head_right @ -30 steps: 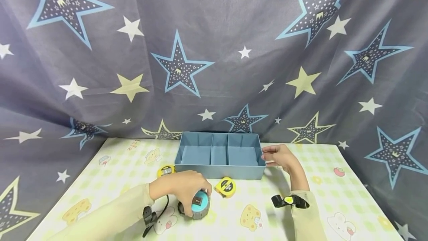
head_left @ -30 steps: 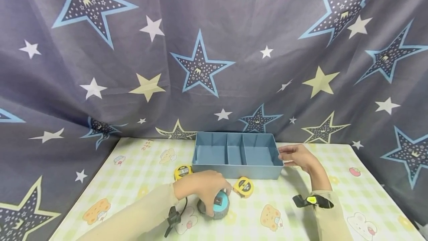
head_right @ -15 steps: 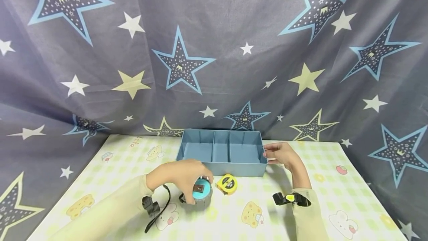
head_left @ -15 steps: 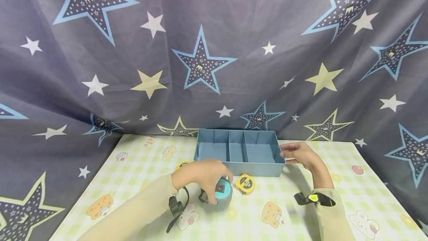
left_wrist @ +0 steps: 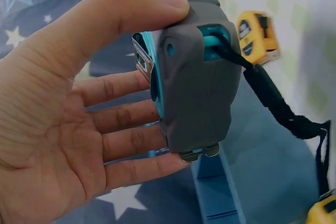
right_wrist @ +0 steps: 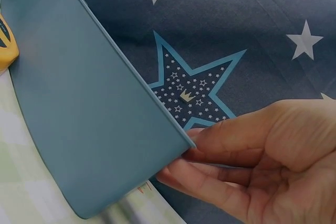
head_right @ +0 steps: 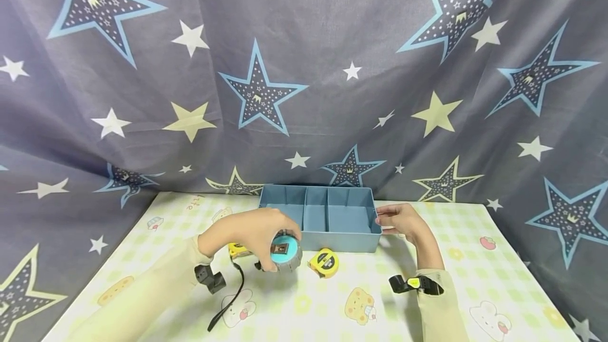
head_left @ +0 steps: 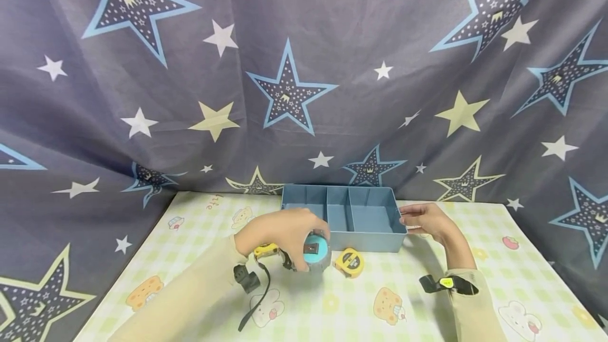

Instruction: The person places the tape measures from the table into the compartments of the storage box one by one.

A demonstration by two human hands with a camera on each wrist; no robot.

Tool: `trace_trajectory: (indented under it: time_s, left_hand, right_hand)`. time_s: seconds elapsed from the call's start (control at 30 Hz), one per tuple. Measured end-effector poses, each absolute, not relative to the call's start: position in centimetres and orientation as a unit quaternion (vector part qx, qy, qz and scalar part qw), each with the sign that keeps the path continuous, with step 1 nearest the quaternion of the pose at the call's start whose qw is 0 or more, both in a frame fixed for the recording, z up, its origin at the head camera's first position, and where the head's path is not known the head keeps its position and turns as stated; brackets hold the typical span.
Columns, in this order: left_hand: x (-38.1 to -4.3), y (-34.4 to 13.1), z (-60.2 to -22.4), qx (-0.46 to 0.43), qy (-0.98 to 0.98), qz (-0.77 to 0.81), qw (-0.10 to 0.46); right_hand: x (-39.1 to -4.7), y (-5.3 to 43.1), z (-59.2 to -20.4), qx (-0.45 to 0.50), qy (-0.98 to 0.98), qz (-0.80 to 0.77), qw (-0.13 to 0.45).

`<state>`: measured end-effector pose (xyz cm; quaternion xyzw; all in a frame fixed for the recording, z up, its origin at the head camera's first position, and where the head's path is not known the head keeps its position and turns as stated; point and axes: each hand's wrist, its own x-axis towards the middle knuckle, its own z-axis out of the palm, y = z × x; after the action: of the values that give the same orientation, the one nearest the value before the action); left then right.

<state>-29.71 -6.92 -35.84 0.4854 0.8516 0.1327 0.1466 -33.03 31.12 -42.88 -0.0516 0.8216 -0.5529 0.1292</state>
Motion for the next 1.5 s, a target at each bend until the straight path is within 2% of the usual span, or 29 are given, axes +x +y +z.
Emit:
trace_trajectory:
  time_s: [0.4, 1.03, 1.5]
  left_hand:
    - [-30.0, -8.3, -31.9, 0.484, 0.858, 0.147, 0.086]
    - [-30.9, -9.6, -27.1, 0.454, 0.865, 0.207, 0.049]
    - [-31.9, -9.7, -24.0, 0.456, 0.869, 0.191, 0.029]
  right_hand:
    - [-33.0, 31.0, -43.0, -0.048, 0.822, -0.553, 0.124]
    - [-32.8, 31.0, -43.1, -0.050, 0.827, -0.546, 0.121]
    - [-32.7, 31.0, -43.1, -0.050, 0.831, -0.541, 0.120]
